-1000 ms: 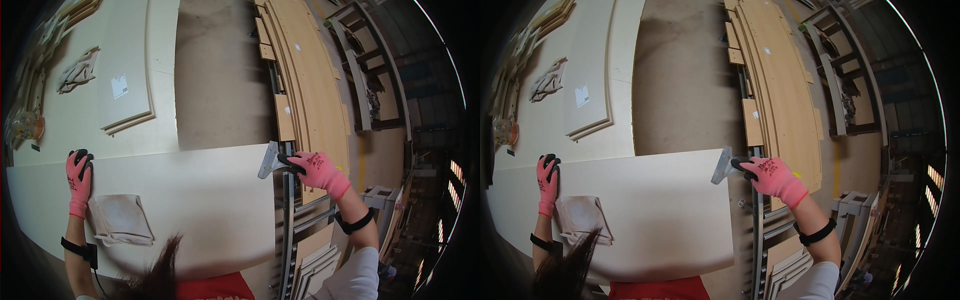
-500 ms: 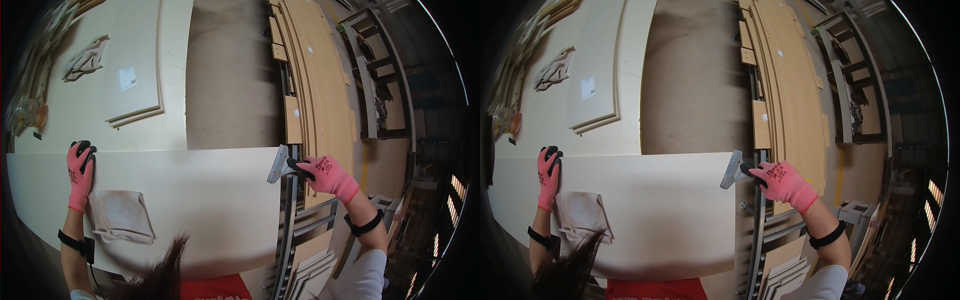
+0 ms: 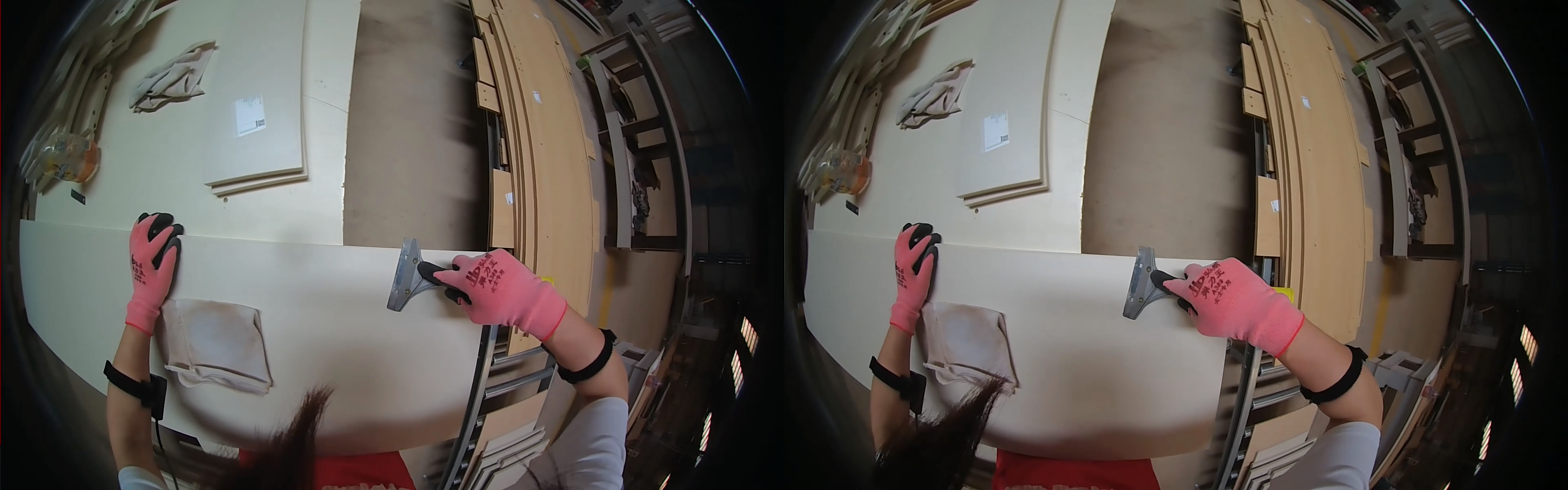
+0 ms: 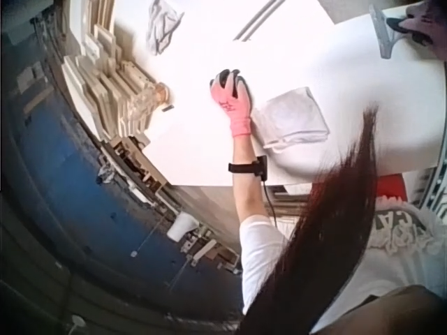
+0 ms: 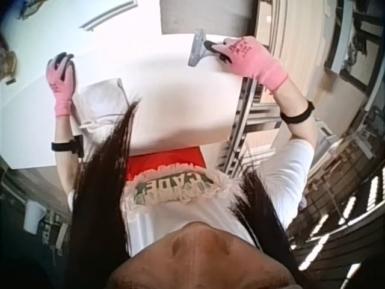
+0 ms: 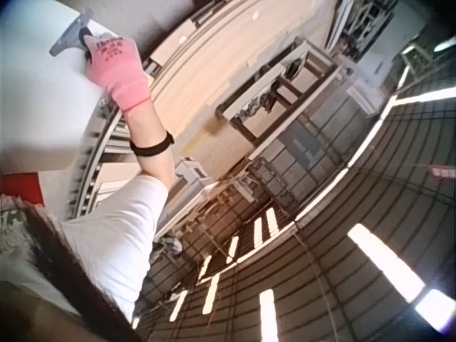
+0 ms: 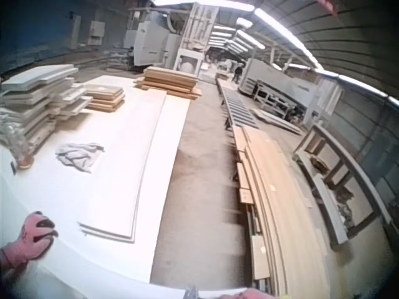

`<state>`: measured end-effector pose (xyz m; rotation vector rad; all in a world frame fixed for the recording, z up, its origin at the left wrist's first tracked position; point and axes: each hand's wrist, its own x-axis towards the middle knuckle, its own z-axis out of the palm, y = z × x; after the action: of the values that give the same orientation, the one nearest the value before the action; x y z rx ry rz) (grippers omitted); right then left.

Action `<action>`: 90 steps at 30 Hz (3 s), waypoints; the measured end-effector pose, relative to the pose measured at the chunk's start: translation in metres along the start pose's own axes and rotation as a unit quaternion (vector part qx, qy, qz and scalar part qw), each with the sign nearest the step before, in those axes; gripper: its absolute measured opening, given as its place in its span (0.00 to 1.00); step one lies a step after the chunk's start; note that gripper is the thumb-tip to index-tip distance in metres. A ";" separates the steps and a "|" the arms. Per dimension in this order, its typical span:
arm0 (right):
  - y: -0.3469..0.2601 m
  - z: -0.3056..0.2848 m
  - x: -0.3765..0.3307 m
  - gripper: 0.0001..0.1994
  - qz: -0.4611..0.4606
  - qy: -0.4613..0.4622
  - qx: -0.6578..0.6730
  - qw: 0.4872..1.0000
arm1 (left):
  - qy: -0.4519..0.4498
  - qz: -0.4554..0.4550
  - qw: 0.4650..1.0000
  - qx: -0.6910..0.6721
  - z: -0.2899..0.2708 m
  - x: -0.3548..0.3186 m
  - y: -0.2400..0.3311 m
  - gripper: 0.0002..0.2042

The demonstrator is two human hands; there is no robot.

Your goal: Scraping and cleaning residue from furniture panels using a scraper and cloth.

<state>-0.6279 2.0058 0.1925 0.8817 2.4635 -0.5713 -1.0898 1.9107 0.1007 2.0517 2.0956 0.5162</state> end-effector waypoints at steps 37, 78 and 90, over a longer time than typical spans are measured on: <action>-0.173 -0.087 0.195 0.18 -0.136 -0.035 -0.082 0.987 | -0.045 0.090 0.976 -0.195 -0.074 -0.186 0.025 0.15; -0.482 -0.182 0.461 0.20 -0.171 -0.039 -0.142 0.974 | 0.075 -0.205 0.969 -0.119 -0.129 -0.294 -0.178 0.17; -0.571 -0.187 0.536 0.22 -0.238 0.079 -0.106 0.962 | 0.304 -0.166 0.918 -0.192 -0.108 -0.316 -0.189 0.16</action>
<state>-1.4318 1.9551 0.1803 0.2526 2.8335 -0.3888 -1.2903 1.5841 0.0953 1.3814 2.3222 1.5125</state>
